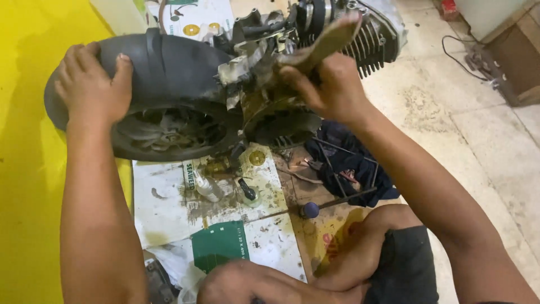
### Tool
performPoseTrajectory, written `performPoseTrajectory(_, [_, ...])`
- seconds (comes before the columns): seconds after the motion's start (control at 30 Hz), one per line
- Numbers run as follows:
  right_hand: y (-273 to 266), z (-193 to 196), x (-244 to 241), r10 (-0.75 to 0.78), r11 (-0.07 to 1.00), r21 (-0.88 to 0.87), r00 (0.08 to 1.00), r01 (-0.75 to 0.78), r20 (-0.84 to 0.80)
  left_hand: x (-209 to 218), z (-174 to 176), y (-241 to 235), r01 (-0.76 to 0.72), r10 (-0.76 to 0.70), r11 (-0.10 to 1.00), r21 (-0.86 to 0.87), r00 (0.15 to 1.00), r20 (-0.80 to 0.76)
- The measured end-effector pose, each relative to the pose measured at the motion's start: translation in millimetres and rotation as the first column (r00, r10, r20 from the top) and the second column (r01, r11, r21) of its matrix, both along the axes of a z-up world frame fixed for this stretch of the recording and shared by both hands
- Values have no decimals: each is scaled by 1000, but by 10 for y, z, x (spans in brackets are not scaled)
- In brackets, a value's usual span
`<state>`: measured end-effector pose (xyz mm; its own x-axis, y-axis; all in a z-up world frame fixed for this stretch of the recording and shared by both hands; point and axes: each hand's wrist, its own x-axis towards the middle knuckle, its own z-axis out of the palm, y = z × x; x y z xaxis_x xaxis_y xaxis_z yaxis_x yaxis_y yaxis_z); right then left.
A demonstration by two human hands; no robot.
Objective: The person sits on the floor and cleans a motorcycle engine and rear wheel assembly. They use a spray bottle to apply liquid and a brush to scrub the engine casing and wheel area, then wipe the parts with a cloth.
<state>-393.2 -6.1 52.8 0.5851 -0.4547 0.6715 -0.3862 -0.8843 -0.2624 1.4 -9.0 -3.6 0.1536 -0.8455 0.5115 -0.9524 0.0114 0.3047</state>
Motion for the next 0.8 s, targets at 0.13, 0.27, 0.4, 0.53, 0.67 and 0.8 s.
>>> performPoseTrajectory(0.13, [-19, -109, -321, -4, 991, 132, 999, -2, 46, 17, -29, 21, 21, -21, 1000, -10, 1000, 8])
performPoseTrajectory(0.27, [14, 147, -493, -210, 952, 181, 959, 245, -192, -125, 148, 72, -1, 3, 999, 40, 999, -37])
performPoseTrajectory(0.4, [19, 93, -355, -25, 998, 64, 995, 19, 93, -43, 39, 27, -36, 38, 996, 77, 999, -30])
performPoseTrajectory(0.53, [-5, -91, -407, 56, 974, 217, 996, -68, 64, -12, 9, 6, -10, 12, 998, 55, 1000, -24])
performPoseTrajectory(0.67, [-111, -194, -702, -213, 899, 277, 891, 340, -400, 51, -58, -39, -2, 1, 1000, 19, 1000, 28])
performPoseTrajectory(0.8, [105, -427, -906, -153, 980, 126, 987, 157, -41, 57, -82, -53, -7, 8, 1000, -21, 1000, 29])
